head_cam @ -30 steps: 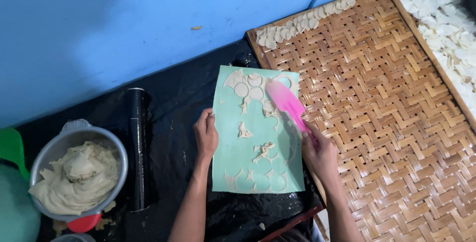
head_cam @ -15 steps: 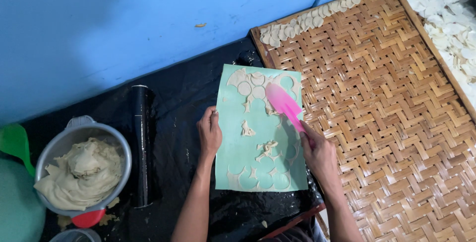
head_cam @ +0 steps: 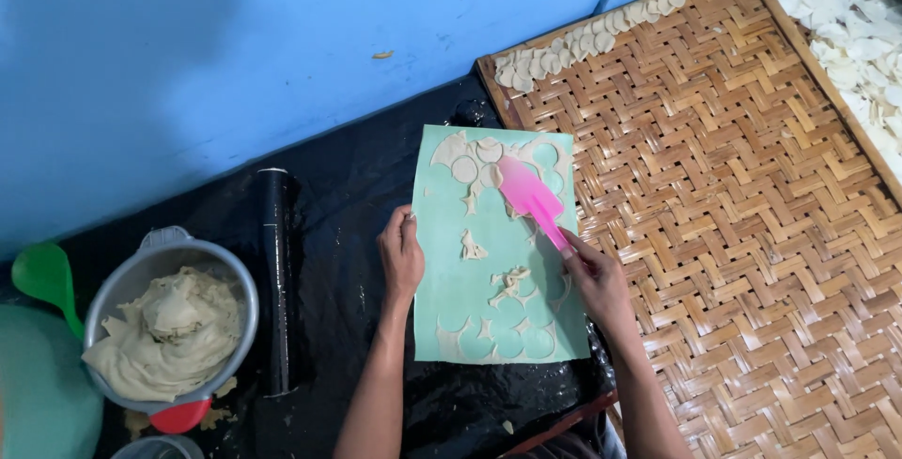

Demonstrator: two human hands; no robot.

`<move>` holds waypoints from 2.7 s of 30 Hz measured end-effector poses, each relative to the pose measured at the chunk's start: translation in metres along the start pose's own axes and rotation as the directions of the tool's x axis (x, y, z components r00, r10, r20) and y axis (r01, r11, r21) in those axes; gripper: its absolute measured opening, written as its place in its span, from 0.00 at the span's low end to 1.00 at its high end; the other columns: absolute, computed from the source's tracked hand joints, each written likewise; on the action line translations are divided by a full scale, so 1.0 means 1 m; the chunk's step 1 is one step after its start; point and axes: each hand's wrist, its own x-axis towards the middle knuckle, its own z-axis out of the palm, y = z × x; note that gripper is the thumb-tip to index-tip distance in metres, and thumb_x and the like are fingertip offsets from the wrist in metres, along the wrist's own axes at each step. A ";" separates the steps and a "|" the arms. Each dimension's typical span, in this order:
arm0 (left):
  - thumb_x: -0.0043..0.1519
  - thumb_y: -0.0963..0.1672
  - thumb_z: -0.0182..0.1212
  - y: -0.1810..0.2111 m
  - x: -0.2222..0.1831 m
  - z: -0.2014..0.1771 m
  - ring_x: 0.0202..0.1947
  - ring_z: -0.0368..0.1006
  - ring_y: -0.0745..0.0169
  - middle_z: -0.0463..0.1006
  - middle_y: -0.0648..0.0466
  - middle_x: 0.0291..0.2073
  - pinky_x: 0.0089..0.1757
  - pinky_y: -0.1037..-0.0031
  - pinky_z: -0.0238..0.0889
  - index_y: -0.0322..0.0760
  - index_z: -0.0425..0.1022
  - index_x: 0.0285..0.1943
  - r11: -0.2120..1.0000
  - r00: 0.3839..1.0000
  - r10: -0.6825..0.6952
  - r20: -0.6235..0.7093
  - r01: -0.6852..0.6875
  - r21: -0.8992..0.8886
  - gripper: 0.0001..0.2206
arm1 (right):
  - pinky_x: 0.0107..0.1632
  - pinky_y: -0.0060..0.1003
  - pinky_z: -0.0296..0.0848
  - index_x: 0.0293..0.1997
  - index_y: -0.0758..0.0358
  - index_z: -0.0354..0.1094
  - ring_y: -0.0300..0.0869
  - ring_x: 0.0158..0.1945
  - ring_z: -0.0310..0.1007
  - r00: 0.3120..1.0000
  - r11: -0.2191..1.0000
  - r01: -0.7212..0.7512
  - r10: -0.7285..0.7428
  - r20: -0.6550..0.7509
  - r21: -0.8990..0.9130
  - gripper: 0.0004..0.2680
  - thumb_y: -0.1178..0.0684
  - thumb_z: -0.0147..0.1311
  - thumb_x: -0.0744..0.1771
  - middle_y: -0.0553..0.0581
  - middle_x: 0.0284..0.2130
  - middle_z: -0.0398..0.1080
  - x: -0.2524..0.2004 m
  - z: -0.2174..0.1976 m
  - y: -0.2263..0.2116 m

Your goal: Manually scraping and gathering small circular dough pieces from a stencil onto a drying tray.

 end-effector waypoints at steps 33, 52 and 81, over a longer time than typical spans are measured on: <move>0.68 0.41 0.47 0.008 0.000 0.001 0.35 0.77 0.51 0.81 0.43 0.35 0.38 0.68 0.67 0.26 0.75 0.47 1.000 1.000 0.000 0.009 0.000 0.025 0.11 | 0.22 0.21 0.48 0.70 0.62 0.63 0.29 0.23 0.51 0.897 0.462 -0.438 0.173 0.407 0.771 0.18 0.56 0.47 0.70 0.47 0.28 0.63 -0.014 -0.026 0.012; 0.69 0.41 0.46 -0.001 -0.001 0.003 0.30 0.74 0.59 0.80 0.46 0.32 0.35 0.69 0.64 0.26 0.75 0.48 0.997 0.999 -0.042 0.020 0.040 0.069 0.11 | 0.30 0.26 0.61 0.63 0.68 0.70 0.30 0.29 0.63 0.944 0.950 0.133 -0.034 -0.328 0.282 0.12 0.56 0.48 0.73 0.48 0.31 0.70 0.196 -0.081 0.072; 0.68 0.41 0.46 0.003 -0.002 0.004 0.35 0.77 0.54 0.82 0.43 0.36 0.40 0.69 0.67 0.26 0.76 0.50 0.997 0.999 -0.039 0.009 0.039 0.059 0.12 | 0.31 0.50 0.70 0.73 0.65 0.61 0.56 0.32 0.72 0.786 0.745 0.186 -0.504 -0.358 -0.640 0.22 0.63 0.51 0.68 0.70 0.40 0.69 0.170 -0.093 0.005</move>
